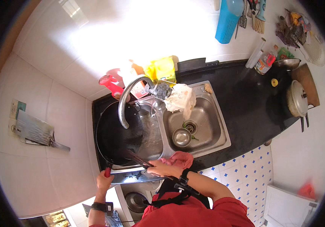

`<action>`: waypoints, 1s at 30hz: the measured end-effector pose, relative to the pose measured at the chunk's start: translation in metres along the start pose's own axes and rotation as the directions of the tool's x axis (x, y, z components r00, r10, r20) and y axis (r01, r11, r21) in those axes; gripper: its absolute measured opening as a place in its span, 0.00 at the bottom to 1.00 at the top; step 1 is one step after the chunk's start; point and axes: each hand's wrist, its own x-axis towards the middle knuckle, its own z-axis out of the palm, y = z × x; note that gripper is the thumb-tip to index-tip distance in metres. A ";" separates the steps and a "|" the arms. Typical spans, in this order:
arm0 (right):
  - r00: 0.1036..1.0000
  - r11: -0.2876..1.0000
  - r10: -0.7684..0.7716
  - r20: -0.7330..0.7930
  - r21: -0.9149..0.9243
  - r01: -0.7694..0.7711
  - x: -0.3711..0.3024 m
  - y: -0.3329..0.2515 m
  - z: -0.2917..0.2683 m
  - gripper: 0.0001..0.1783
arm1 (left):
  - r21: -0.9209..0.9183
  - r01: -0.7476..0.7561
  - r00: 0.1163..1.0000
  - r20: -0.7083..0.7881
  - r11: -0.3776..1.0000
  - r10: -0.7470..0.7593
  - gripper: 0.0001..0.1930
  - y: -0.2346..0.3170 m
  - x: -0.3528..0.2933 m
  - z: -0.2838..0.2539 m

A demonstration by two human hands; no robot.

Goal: The person takes a pot and a rice paddle from a rice cooker, scrapes the pot into a trash bin, and then washes the pot, the paddle, and several small bowls in a sink using a cloth and water before wiping the kitchen counter.

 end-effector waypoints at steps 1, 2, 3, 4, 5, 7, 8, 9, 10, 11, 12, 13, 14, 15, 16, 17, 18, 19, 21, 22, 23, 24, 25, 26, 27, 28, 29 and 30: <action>0.999 0.997 0.020 -0.028 -0.072 -0.022 -0.006 -0.004 -0.003 0.12 | -0.118 0.014 1.000 0.020 0.993 -0.012 0.14 0.001 -0.005 0.006; 0.999 0.997 0.025 -0.033 -0.079 -0.027 -0.006 0.003 -0.006 0.12 | -0.127 0.013 1.000 0.023 0.992 -0.010 0.14 0.004 -0.008 0.010; 0.990 0.972 -0.106 -0.088 -0.217 0.085 -0.002 0.015 -0.008 0.09 | -0.277 0.027 0.993 0.114 0.960 0.005 0.13 0.005 -0.009 0.014; 0.965 0.915 -0.236 -0.115 -0.361 0.181 -0.003 0.022 -0.012 0.06 | -0.424 0.060 0.979 0.200 0.904 0.029 0.12 0.007 -0.015 0.020; 0.969 0.908 -0.232 -0.080 -0.375 0.186 -0.012 0.014 -0.014 0.06 | -0.499 0.121 0.969 0.248 0.858 0.007 0.09 0.021 -0.026 0.019; 0.985 0.966 -0.170 -0.038 -0.205 0.159 -0.027 0.000 -0.013 0.07 | -0.581 0.194 0.948 0.319 0.790 0.002 0.09 0.019 -0.033 0.032; 0.992 0.992 -0.124 0.005 -0.017 0.124 -0.031 -0.006 -0.012 0.08 | -0.639 0.219 0.943 0.332 0.738 0.007 0.09 0.018 -0.035 0.042; 0.993 0.993 -0.110 0.034 0.054 0.108 -0.032 -0.011 -0.012 0.12 | -0.666 0.252 0.939 0.345 0.702 -0.011 0.09 0.018 -0.039 0.052; 0.994 0.995 -0.098 0.042 0.040 0.096 -0.036 -0.023 -0.011 0.12 | -0.696 0.278 0.927 0.376 0.662 0.006 0.08 0.019 -0.041 0.063; 0.987 0.955 -0.138 -0.079 -0.274 0.112 -0.040 -0.041 -0.009 0.14 | -0.728 0.302 0.917 0.398 0.616 0.020 0.08 0.019 -0.044 0.073; 0.961 0.823 -0.217 -0.173 -0.562 0.084 -0.041 -0.051 -0.007 0.16 | -0.757 0.326 0.908 0.417 0.567 0.035 0.07 0.018 -0.045 0.083; 0.968 0.837 -0.168 -0.186 -0.546 0.041 -0.039 -0.051 -0.010 0.18 | -0.771 0.319 0.914 0.403 0.550 0.035 0.07 0.018 -0.048 0.096; 0.971 0.829 -0.159 -0.177 -0.558 0.035 -0.035 -0.045 -0.013 0.18 | -0.784 0.314 0.920 0.390 0.535 0.031 0.07 0.017 -0.050 0.109; 0.968 0.797 -0.156 -0.194 -0.604 0.007 -0.028 -0.036 -0.017 0.18 | -0.805 0.293 0.927 0.372 0.515 0.054 0.07 0.011 -0.050 0.124; 0.966 0.762 -0.153 -0.210 -0.647 -0.020 -0.023 -0.033 -0.016 0.18 | -0.804 0.295 0.925 0.376 0.517 0.056 0.07 0.013 -0.051 0.127; 0.964 0.768 -0.161 -0.213 -0.641 -0.013 -0.019 -0.034 -0.013 0.20 | -0.792 0.291 0.923 0.381 0.537 0.061 0.06 0.005 -0.047 0.137; 0.969 0.759 -0.151 -0.198 -0.651 -0.015 -0.011 -0.028 -0.010 0.20 | -0.780 0.288 0.920 0.386 0.556 0.065 0.06 -0.003 -0.043 0.148; 0.952 0.726 -0.206 -0.228 -0.688 -0.008 -0.002 -0.016 -0.011 0.21 | -0.786 0.295 0.920 0.387 0.544 0.060 0.06 -0.006 -0.042 0.151; 0.934 0.676 -0.259 -0.245 -0.736 -0.005 0.011 -0.007 -0.003 0.23 | -0.667 0.180 0.939 0.335 0.723 0.075 0.08 -0.009 -0.039 0.153; 0.930 0.637 -0.219 -0.295 -0.765 -0.093 0.019 -0.003 0.004 0.24 | -0.672 0.190 0.940 0.335 0.715 0.066 0.08 -0.007 -0.039 0.147; 0.919 0.592 -0.183 -0.349 -0.785 -0.181 0.025 0.000 0.010 0.25 | -0.556 0.161 0.934 0.352 0.816 0.056 0.10 0.000 -0.041 0.135; 0.922 0.585 -0.176 -0.345 -0.790 -0.183 0.032 0.008 0.014 0.25 | -0.426 0.126 0.929 0.367 0.896 0.044 0.13 0.004 -0.041 0.127; 0.919 0.565 -0.118 -0.376 -0.786 -0.249 0.040 0.013 0.020 0.25 | -0.303 0.153 0.890 0.457 0.941 0.002 0.18 0.002 -0.040 0.122; 0.911 0.541 -0.061 -0.409 -0.780 -0.314 0.045 0.018 0.022 0.25 | -0.310 0.162 0.890 0.456 0.937 -0.003 0.18 -0.001 -0.039 0.122; 0.913 0.534 -0.057 -0.404 -0.786 -0.314 0.047 0.021 0.022 0.25 | -0.161 0.004 0.915 0.399 0.987 0.061 0.19 -0.003 -0.038 0.123; 0.909 0.496 -0.055 -0.414 -0.801 -0.335 0.049 0.021 0.024 0.25 | 0.005 -0.147 0.926 0.351 0.989 0.136 0.21 -0.005 -0.036 0.121; 0.903 0.457 -0.053 -0.426 -0.815 -0.357 0.051 0.020 0.026 0.25 | 0.026 -0.123 0.893 0.439 0.992 0.099 0.25 -0.004 -0.032 0.118; 0.905 0.452 -0.050 -0.422 -0.818 -0.357 0.051 0.018 0.026 0.25 | 0.021 -0.117 0.893 0.439 0.993 0.096 0.25 -0.003 -0.031 0.116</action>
